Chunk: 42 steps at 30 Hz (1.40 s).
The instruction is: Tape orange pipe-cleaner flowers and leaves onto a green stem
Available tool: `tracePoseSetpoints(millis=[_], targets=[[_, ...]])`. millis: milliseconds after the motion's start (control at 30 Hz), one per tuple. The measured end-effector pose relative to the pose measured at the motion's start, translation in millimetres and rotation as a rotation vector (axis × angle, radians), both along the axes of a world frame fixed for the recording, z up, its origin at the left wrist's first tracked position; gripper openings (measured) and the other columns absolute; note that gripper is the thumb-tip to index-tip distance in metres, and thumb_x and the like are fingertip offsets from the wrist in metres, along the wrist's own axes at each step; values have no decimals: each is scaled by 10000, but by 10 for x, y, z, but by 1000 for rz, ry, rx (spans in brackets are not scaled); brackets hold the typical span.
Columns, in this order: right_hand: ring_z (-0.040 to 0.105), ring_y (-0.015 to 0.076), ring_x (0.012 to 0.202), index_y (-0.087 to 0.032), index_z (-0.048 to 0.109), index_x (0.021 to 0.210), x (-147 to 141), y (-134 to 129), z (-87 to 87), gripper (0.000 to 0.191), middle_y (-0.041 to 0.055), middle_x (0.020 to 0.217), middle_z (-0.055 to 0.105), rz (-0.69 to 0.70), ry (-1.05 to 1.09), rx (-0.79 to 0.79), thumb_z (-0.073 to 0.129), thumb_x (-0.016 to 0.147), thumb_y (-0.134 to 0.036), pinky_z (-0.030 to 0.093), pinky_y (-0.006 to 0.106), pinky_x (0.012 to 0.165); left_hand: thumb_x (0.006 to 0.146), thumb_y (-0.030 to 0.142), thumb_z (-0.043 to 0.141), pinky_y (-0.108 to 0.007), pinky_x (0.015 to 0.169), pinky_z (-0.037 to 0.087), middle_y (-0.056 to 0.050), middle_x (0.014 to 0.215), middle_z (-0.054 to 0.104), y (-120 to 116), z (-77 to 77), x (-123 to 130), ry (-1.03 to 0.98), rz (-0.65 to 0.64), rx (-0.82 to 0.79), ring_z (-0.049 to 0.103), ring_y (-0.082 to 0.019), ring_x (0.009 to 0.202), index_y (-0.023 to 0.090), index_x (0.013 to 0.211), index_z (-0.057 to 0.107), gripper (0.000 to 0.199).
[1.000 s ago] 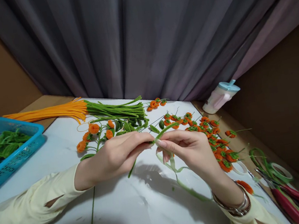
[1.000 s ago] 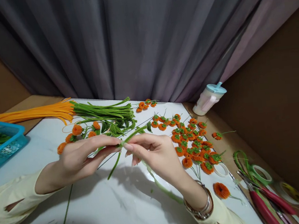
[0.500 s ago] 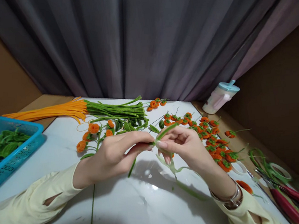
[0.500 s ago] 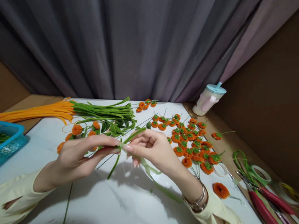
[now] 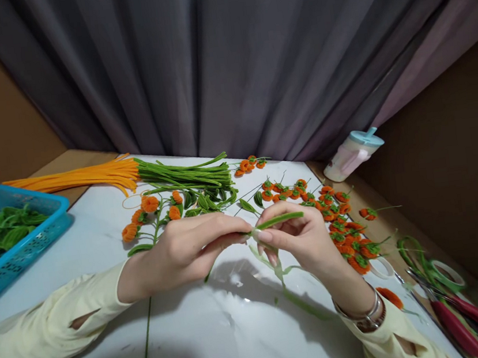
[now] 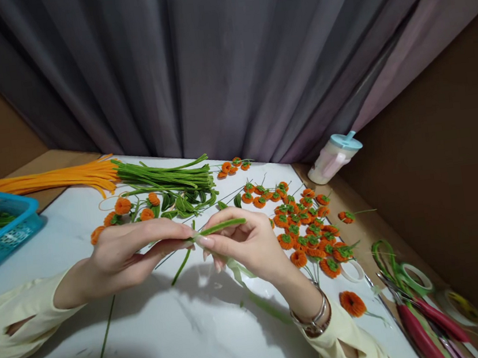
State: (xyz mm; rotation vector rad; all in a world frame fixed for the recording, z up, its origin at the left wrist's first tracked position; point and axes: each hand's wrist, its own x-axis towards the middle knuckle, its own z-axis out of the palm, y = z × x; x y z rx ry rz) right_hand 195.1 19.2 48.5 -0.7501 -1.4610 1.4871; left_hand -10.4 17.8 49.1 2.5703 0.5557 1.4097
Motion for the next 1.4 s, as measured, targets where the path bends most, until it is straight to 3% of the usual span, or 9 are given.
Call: tracePoseSetpoints(millis=[367,567,767,900,1100,1400], targets=[[582,90,399,-175,647,754,-20,-33,40,112,-16,578,656,-54,-14,66,755,734,-197,494,185,371,885,69,548,-187,803,559,-61,965,730,12,-31,-30,24,-37,0,695,-133,858,177,1127,593,269],[589,105,411,-182,655,755,-12,-50,28,113,-12,594,653,-110,-66,145,757,740,-228,510,210,363,897,82,531,-172,749,561,-39,925,738,-3,22,0,9,-14,-10,699,-122,796,189,1080,615,228],[630,124,475,-197,702,795,31,-47,19,61,13,707,686,-139,-170,427,741,757,-169,551,242,407,901,97,533,-149,598,522,6,712,678,-34,122,12,-5,-71,-314,644,-89,627,169,959,632,136],[641,125,479,-196,699,831,64,-41,13,104,8,701,686,-127,-186,547,716,774,-111,539,233,409,882,114,569,-140,580,523,1,766,685,-45,153,18,-38,-161,-572,649,-85,640,164,951,633,106],[646,108,495,-211,696,872,75,-44,6,215,-12,717,680,-103,-185,553,694,765,-25,536,214,441,868,111,583,-144,591,541,-8,784,683,-46,154,19,-82,-214,-711,660,-88,641,158,942,623,96],[633,96,506,-189,712,843,37,-70,51,100,13,778,686,-67,-133,402,721,770,-122,562,197,435,893,122,549,-134,564,504,14,700,669,-60,151,-3,14,-174,-624,642,-79,607,155,948,599,81]])
